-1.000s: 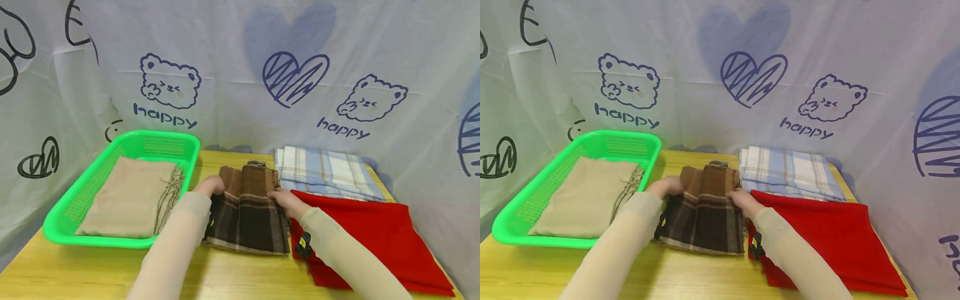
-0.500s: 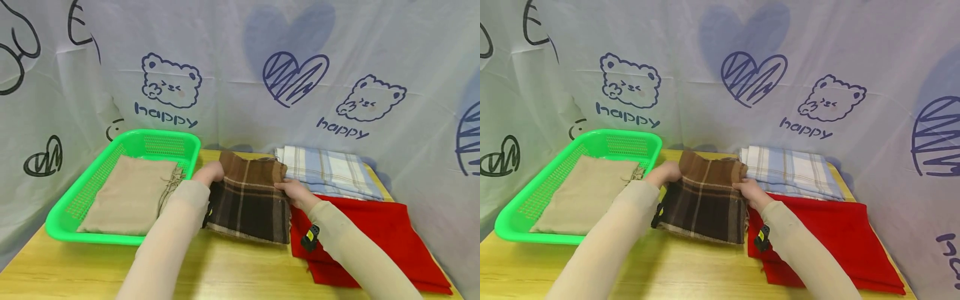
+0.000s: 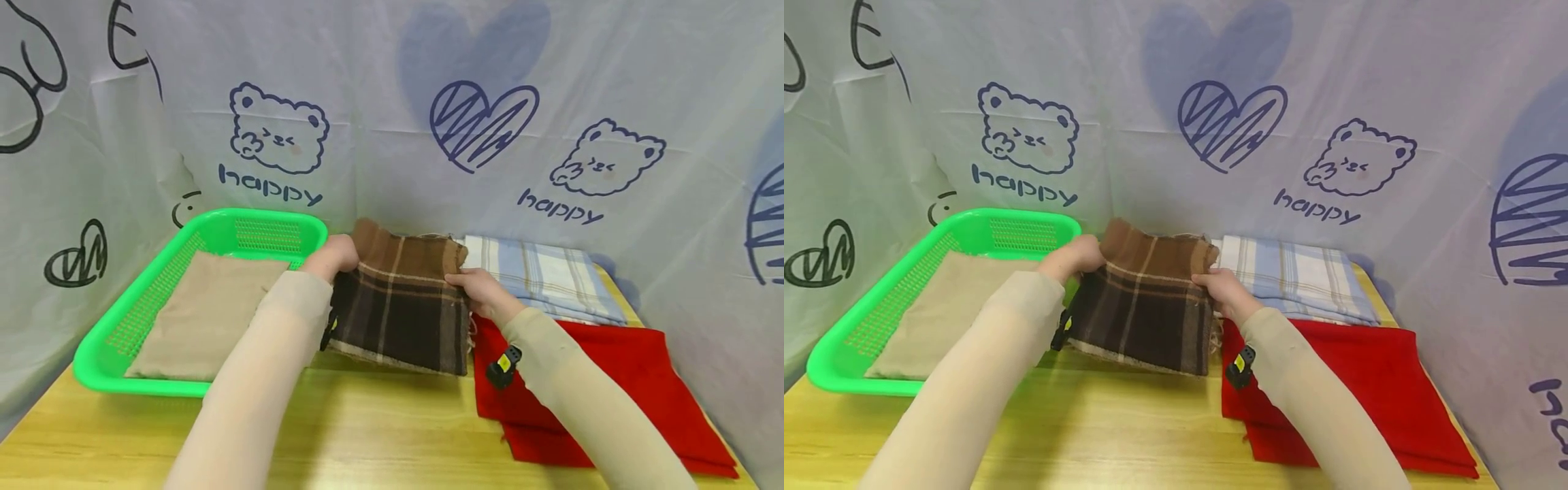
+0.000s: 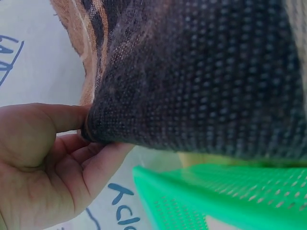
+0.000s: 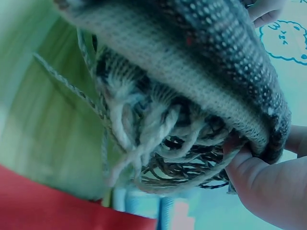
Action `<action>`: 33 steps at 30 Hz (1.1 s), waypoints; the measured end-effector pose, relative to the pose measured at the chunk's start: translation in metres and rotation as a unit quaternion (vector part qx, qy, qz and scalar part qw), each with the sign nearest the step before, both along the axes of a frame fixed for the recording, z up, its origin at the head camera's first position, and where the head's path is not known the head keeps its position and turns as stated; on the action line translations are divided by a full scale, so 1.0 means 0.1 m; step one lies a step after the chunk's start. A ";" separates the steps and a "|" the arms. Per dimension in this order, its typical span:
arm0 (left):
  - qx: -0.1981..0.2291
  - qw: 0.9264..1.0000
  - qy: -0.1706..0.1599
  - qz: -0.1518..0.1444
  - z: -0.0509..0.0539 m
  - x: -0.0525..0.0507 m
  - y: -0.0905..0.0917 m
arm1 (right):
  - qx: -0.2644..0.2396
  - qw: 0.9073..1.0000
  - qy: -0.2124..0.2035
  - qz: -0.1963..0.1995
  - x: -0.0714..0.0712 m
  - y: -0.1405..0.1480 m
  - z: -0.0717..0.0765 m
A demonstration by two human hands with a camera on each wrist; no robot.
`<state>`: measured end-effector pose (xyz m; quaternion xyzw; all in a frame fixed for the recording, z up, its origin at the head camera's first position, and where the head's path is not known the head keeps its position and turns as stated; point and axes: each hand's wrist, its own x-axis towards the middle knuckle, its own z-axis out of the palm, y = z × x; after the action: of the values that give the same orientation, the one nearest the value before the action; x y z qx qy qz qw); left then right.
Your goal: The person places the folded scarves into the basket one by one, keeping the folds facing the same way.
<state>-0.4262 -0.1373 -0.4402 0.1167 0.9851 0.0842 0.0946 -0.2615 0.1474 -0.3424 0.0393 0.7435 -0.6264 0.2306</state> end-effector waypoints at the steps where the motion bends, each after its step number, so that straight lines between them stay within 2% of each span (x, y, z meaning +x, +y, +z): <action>1: 0.003 1.000 0.000 0.001 0.09 0.04 -0.01 | 0.000 1.000 0.003 0.002 0.00 -0.01 0.03; 2: 0.008 1.000 0.010 0.000 0.13 0.06 -0.01 | -0.002 1.000 0.007 0.002 -0.01 -0.03 0.05; 5: 0.028 0.999 -0.030 0.017 0.30 0.11 -0.04 | -0.001 1.000 0.020 0.009 -0.05 -0.04 0.09; 7: 0.039 0.999 -0.026 0.023 0.33 0.10 -0.07 | -0.005 1.000 0.025 0.013 -0.11 -0.05 0.08; 8: 0.042 0.999 -0.024 0.022 0.35 0.10 -0.09 | -0.026 0.999 0.030 0.022 -0.16 -0.02 0.04; 11: 0.034 0.999 -0.008 0.021 0.44 0.13 -0.15 | -0.032 0.999 0.029 0.029 -0.21 -0.06 0.06; 14: 0.040 0.999 -0.021 0.028 0.63 0.24 -0.18 | -0.014 0.999 0.030 0.027 -0.19 -0.14 0.17; 15: 0.044 0.998 -0.033 0.035 0.71 0.30 -0.19 | 0.008 0.999 0.025 0.019 -0.15 -0.20 0.25; 17: 0.059 0.996 -0.041 0.047 0.80 0.34 -0.21 | 0.009 0.999 0.024 0.019 -0.14 -0.25 0.33; 19: 0.063 0.996 -0.029 0.054 0.86 0.36 -0.25 | 0.006 1.000 0.016 0.014 -0.12 -0.30 0.41; 20: 0.061 0.997 -0.025 0.050 0.95 0.43 -0.26 | 0.000 1.000 0.012 0.013 -0.12 -0.32 0.44; 21: 0.057 0.997 -0.027 0.050 0.97 0.41 -0.30 | -0.006 1.000 0.010 0.014 -0.13 -0.34 0.47; 22: 0.054 0.997 -0.014 0.049 0.95 0.36 -0.35 | -0.008 1.000 0.008 0.016 -0.13 -0.36 0.49; 24: 0.052 0.997 0.013 0.052 0.97 0.36 -0.43 | -0.013 1.000 0.008 0.015 -0.14 -0.43 0.54; 25: 0.055 0.997 0.001 0.062 1.09 0.46 -0.44 | -0.012 1.000 0.010 0.018 -0.15 -0.47 0.57; 26: 0.056 0.996 -0.009 0.071 1.24 0.61 -0.43 | -0.012 1.000 0.013 0.020 -0.16 -0.51 0.58; 27: 0.057 0.995 -0.007 0.079 1.31 0.69 -0.43 | -0.012 1.000 0.015 0.022 -0.16 -0.55 0.61; 28: 0.068 0.994 0.001 0.084 1.46 0.87 -0.40 | -0.011 1.000 0.015 0.019 -0.17 -0.59 0.63; 29: 0.075 0.993 -0.011 0.089 1.65 1.08 -0.39 | -0.015 1.000 0.016 0.018 -0.18 -0.64 0.65; 30: 0.080 0.992 -0.023 0.097 1.79 1.21 -0.38 | -0.015 1.000 0.019 0.016 -0.18 -0.68 0.66; 31: 0.080 0.991 -0.023 0.101 1.83 1.24 -0.42 | -0.015 1.000 0.021 0.013 -0.18 -0.72 0.68; 32: 0.083 0.991 -0.006 0.107 1.81 1.23 -0.46 | -0.018 1.000 0.022 0.010 -0.18 -0.76 0.69; 33: 0.086 0.990 -0.003 0.110 1.81 1.22 -0.51 | -0.019 1.000 0.024 0.008 -0.18 -0.80 0.70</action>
<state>-0.3038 -0.1880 -0.2597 0.0153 0.9807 0.1792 0.0771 -0.2799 0.0677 -0.2723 0.0143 0.7368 -0.6396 0.2187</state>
